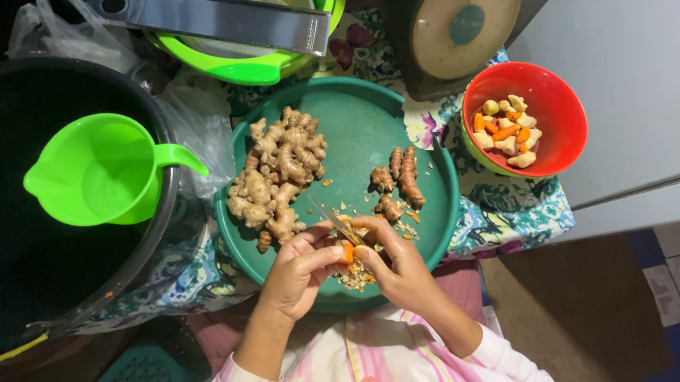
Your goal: The person sits at a table and peels turmeric rhizomes with a small knife, holding each piece over a green tray while the peelings fall onto it. Peeled turmeric pieces are placed into a red bowl, and the person works through pieces one at a time.
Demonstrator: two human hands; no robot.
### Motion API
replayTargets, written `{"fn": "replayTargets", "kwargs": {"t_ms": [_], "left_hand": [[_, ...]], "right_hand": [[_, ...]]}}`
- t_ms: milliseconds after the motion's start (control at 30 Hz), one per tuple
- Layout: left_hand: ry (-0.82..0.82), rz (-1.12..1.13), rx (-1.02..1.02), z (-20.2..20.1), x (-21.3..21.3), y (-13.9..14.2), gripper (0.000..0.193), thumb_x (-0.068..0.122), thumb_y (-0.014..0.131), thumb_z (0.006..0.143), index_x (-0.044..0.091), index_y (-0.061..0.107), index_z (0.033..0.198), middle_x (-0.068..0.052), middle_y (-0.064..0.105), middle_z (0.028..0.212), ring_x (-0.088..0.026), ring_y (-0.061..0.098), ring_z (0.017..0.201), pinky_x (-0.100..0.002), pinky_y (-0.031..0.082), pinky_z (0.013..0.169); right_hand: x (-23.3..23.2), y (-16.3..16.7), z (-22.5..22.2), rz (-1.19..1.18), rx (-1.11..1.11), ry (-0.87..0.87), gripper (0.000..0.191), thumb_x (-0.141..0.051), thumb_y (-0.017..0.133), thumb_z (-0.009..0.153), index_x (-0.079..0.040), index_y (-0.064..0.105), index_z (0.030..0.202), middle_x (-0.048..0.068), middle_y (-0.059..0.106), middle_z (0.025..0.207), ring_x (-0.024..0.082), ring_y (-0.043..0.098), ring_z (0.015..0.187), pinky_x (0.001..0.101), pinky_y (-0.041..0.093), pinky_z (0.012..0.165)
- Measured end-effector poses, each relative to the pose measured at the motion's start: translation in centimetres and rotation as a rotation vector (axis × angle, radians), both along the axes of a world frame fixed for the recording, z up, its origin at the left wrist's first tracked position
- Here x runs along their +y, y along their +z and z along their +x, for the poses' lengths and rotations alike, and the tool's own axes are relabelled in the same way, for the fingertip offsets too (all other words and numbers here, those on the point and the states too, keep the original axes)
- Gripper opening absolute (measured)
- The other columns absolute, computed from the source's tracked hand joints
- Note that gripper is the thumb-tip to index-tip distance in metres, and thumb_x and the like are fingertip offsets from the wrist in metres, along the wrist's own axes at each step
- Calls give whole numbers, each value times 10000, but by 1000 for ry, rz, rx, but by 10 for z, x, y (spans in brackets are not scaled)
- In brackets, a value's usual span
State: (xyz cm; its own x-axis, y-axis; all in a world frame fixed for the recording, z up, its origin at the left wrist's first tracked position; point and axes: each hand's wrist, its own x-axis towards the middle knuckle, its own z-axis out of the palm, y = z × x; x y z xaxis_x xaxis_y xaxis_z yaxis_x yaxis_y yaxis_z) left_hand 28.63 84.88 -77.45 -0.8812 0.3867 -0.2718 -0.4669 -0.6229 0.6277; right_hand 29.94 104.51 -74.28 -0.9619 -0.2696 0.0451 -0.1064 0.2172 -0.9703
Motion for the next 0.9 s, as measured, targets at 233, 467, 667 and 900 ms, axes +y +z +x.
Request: {"fn": "replayTargets", "kwargs": {"t_ms": [233,467,667,900], "left_hand": [[-41,67,-69,-3,4,2,538,-14,647,893,5,531,1418,-101,691,1163,-170,700,1000,-333,600,875],[12,107,-166,-13,-3,-4,542,9,627,913,33,493,1438,-126,676,1186,-207,702,995,-368,597,851],[37,139,-98,-16,-5,-20,591,-92,581,878,28,493,1451,-111,665,1226,-202,679,1055,-383,580,936],[42,122,-28,-15,-6,-26,644,-144,552,840,11,489,1461,-96,671,1230,-203,681,1060,-389,573,929]], "right_hand": [[11,-18,-19,-438,-478,-78,392,-168,511,1060,-116,484,1448,7,538,829,38,401,502,210,309,431],[21,-19,-10,-400,-526,-115,441,-211,490,1056,-156,508,1494,-15,551,814,26,379,460,201,276,400],[13,1,11,98,113,8,491,-98,614,1006,-75,539,1491,145,667,1148,202,649,925,324,516,781],[3,30,17,246,199,10,480,-79,654,948,-94,577,1421,170,702,1249,297,723,1069,344,556,891]]}}
